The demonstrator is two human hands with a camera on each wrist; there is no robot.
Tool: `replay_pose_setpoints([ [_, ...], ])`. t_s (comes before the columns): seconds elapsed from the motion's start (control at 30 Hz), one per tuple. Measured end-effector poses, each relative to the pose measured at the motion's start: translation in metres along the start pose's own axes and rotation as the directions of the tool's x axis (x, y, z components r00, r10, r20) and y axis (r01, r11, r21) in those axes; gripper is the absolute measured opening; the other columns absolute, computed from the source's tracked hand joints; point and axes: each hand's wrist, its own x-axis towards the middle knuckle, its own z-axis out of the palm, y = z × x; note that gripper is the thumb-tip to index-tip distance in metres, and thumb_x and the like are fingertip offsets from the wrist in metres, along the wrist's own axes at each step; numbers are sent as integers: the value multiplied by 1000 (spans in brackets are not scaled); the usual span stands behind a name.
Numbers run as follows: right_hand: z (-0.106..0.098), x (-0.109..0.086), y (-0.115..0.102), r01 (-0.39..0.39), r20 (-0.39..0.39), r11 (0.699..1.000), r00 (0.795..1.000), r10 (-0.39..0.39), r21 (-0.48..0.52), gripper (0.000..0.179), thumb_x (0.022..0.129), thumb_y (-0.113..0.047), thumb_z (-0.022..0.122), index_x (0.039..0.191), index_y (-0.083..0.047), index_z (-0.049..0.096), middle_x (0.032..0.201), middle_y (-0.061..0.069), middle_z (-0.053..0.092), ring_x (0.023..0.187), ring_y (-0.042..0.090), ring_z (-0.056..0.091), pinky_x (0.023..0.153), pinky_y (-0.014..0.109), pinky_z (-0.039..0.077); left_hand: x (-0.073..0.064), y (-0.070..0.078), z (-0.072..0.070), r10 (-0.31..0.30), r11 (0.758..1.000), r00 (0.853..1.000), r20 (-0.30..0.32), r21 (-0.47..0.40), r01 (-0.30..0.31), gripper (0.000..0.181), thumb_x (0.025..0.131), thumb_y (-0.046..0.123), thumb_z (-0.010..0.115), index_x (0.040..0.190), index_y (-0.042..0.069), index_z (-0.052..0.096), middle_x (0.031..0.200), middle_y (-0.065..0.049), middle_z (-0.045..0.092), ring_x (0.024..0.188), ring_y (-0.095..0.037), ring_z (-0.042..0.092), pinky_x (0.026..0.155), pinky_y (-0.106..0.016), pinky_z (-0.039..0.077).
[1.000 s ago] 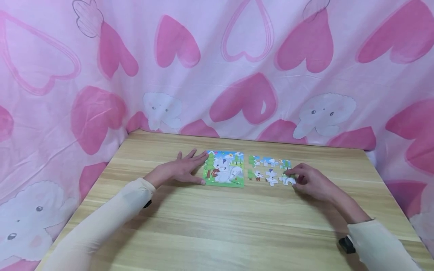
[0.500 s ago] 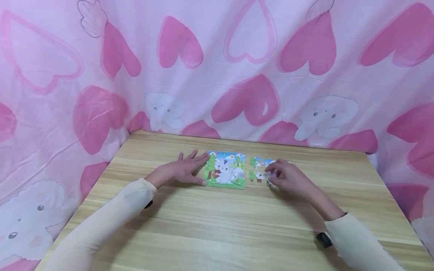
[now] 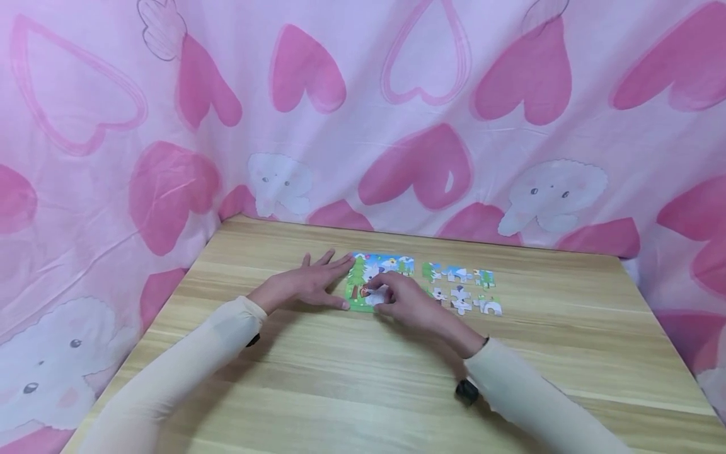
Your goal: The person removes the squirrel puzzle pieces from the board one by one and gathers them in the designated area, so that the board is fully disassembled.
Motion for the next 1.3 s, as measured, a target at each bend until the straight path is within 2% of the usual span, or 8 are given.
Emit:
replay_pose_setpoints([
  [0.2,11,17,2,48,-17,997,999,-49,-53,39,91,-13,82,128,-13,70,119,7,69,87,15,59,77,26,52,-1,0,-1,6,1000,1000,2,-15,-6,110,93,74,62,172,25,3,181,3,-2,167,-38,-9,124,-80,-7],
  [0.47,15,21,7,91,-37,992,995,-95,-84,40,91,-11,82,128,-11,69,125,7,68,89,16,60,79,27,51,-2,1,-3,5,1000,1000,1,-6,-5,110,94,74,62,172,25,2,181,3,-1,167,-38,-8,124,-81,-5],
  [0.7,16,23,4,125,-27,986,991,-128,-113,47,91,-10,82,135,-8,66,126,9,70,91,17,62,81,28,53,-2,1,-3,5,1000,1000,10,-14,-5,110,93,74,62,172,26,2,181,5,-1,167,-38,-8,124,-81,-6],
  [0.9,18,26,-1,99,-23,989,995,-102,-109,56,91,-8,82,142,-5,60,118,8,71,90,16,64,79,26,55,-2,1,-3,1,1000,1000,11,2,-1,110,93,75,61,172,27,2,181,5,-2,167,-38,-7,124,-81,-4],
  [1.07,19,28,-4,36,-12,997,999,-37,-68,62,91,-6,81,147,-2,55,118,9,70,92,16,63,80,27,54,-2,1,-4,-1,1000,1000,14,-3,1,109,94,75,61,172,26,2,181,5,-1,167,-38,-7,124,-81,-5],
  [1.17,19,28,-5,-1,-1,999,1000,1,-45,60,92,-6,81,146,-1,56,119,9,69,92,16,61,80,27,53,-2,1,-4,0,1000,1000,18,-3,0,110,94,75,61,172,26,2,181,5,-2,167,-38,-8,124,-81,-5],
  [1.3,18,30,-3,-8,6,999,1000,8,-35,53,91,-7,81,140,-2,61,119,9,69,91,16,60,79,27,52,-2,1,-4,1,1000,1000,17,-5,-1,109,94,75,61,172,26,2,181,5,-3,167,-37,-9,124,-80,-6],
])
